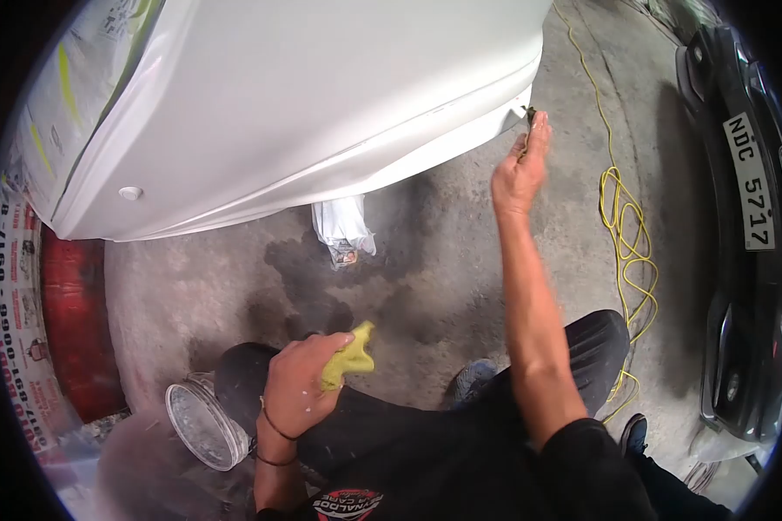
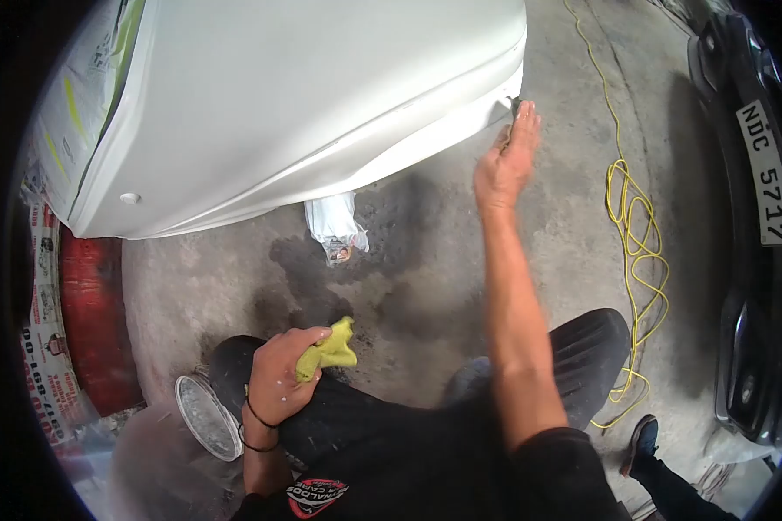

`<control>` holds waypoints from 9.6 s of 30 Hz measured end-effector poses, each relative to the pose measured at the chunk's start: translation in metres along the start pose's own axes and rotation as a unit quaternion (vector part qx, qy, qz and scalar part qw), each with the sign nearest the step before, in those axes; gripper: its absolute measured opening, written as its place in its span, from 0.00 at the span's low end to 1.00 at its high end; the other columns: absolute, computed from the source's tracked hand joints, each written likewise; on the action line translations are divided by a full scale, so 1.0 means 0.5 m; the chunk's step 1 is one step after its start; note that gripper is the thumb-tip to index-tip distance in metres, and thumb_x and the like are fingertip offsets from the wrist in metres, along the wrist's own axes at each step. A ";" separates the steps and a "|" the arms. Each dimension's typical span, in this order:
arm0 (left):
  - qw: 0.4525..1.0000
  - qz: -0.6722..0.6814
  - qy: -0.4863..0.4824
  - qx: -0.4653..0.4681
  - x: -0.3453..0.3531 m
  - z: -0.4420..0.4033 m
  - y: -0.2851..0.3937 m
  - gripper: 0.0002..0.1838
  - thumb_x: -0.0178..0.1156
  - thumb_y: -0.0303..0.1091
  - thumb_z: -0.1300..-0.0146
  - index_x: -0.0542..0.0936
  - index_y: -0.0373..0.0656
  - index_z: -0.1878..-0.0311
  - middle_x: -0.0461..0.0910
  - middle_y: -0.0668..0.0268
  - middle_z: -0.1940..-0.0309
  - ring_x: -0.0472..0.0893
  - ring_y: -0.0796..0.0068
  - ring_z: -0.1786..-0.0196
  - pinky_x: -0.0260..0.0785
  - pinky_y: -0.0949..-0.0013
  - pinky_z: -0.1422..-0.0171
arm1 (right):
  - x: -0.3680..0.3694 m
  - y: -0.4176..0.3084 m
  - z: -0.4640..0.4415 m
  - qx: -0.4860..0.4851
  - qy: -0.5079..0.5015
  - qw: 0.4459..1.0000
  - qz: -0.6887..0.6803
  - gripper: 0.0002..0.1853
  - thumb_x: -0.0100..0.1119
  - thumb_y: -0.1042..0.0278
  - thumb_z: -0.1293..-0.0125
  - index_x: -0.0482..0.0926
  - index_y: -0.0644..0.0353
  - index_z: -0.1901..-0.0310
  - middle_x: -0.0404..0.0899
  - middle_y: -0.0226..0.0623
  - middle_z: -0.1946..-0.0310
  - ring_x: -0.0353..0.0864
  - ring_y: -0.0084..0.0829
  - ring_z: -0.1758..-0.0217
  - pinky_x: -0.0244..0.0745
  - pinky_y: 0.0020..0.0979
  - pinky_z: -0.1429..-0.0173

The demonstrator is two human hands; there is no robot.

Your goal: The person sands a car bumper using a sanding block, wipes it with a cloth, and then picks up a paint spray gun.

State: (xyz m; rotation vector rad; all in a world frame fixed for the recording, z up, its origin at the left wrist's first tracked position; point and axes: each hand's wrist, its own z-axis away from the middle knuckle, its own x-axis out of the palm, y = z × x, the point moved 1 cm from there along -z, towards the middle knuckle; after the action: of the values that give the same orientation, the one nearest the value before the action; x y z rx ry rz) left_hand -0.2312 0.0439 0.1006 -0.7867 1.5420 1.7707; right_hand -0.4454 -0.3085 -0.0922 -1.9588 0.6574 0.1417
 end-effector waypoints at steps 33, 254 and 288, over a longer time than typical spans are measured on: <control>0.920 -0.114 -0.236 0.291 -0.010 -0.248 0.358 0.31 0.78 0.34 0.50 0.83 0.49 0.39 0.85 0.66 0.62 0.87 0.60 0.59 0.76 0.57 0.47 | -0.083 0.064 -0.052 -0.211 -0.183 0.952 0.123 0.38 0.52 0.82 0.26 0.67 0.48 0.14 0.65 0.42 0.12 0.57 0.53 0.07 0.49 0.59 0.05; 0.863 -0.129 -0.475 0.110 0.286 -0.112 0.263 0.16 0.54 0.35 0.20 0.89 0.37 0.49 0.90 0.43 0.57 0.91 0.41 0.54 0.84 0.44 0.50 | -0.003 0.058 -0.220 0.299 0.004 0.896 -0.329 0.14 0.77 0.66 0.26 0.85 0.65 0.47 0.87 0.34 0.57 0.84 0.25 0.55 0.83 0.33 0.51; 0.675 -0.254 -0.588 0.365 0.247 -0.212 0.332 0.11 0.63 0.32 0.29 0.92 0.42 0.53 0.92 0.58 0.57 0.93 0.58 0.53 0.84 0.53 0.52 | 0.056 0.012 -0.141 0.200 0.111 0.971 -0.069 0.21 0.74 0.55 0.25 0.75 0.65 0.60 0.84 0.52 0.64 0.85 0.53 0.60 0.76 0.50 0.52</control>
State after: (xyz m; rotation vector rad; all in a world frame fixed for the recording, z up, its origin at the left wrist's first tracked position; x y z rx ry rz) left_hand -0.4357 -0.0660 0.0891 0.3476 0.7927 0.7066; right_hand -0.4378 -0.3821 -0.0740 -1.6326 0.6342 -0.2808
